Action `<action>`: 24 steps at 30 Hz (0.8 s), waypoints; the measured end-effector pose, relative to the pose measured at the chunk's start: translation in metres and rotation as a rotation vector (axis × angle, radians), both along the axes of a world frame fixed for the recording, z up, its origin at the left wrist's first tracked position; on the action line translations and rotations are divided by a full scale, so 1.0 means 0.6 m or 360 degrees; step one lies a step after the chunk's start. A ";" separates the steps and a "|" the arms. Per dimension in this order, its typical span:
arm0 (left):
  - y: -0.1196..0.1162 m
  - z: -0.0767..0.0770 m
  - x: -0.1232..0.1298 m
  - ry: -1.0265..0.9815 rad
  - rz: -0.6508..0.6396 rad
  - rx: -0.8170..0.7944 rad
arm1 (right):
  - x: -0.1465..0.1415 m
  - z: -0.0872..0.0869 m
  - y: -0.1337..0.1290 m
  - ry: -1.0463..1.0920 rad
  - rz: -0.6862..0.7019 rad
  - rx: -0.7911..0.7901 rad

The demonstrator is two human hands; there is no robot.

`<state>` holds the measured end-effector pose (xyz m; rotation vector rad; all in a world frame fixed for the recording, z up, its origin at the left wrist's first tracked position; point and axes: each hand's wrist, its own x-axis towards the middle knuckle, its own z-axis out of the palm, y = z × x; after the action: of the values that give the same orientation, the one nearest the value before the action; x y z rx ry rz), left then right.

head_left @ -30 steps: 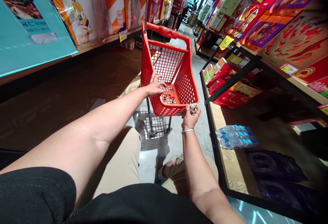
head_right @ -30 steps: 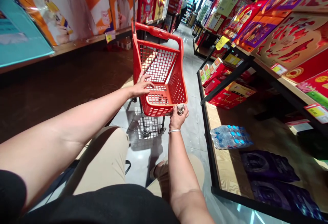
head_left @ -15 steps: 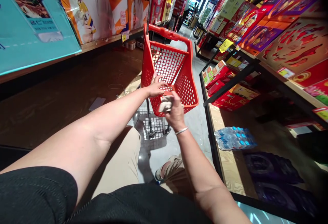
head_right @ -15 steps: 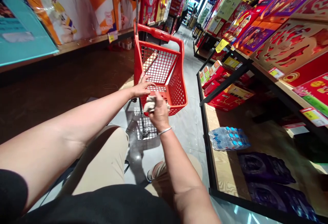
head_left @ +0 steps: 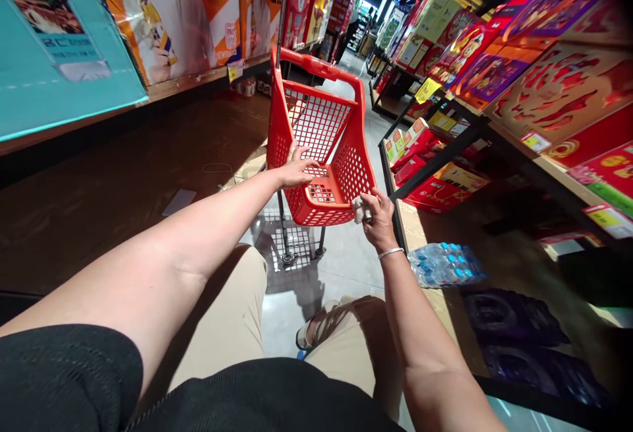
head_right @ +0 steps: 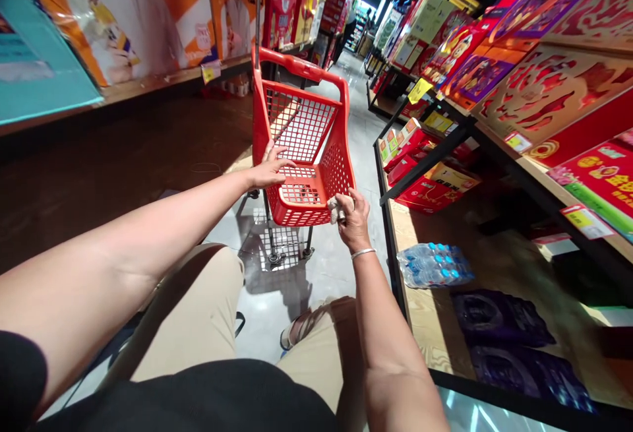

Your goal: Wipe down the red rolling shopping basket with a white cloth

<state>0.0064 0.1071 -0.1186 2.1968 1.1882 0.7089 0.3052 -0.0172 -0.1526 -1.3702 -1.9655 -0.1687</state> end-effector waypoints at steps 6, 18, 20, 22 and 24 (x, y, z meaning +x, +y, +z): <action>0.014 -0.011 0.004 0.0063 0.0085 0.0003 | -0.061 -0.025 0.000 0.0150 -0.0192 -0.0080; -0.122 0.038 0.060 0.0369 0.0279 0.0283 | -0.025 -0.024 0.020 0.0420 -0.0374 0.0190; -0.167 0.037 0.089 0.0499 0.0157 0.0284 | -0.055 -0.038 0.008 0.0367 -0.0328 0.0240; -0.194 0.032 0.105 0.0665 0.0083 0.0284 | -0.090 -0.048 -0.007 0.0260 -0.0144 0.0272; -0.200 0.027 0.105 0.0753 0.0049 0.0287 | -0.114 -0.053 -0.017 0.0191 0.0007 0.0301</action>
<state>0.0693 -0.0128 -0.1021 2.5935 1.4312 0.3205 0.2370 -0.0277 -0.1841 -1.2253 -1.8046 -0.2579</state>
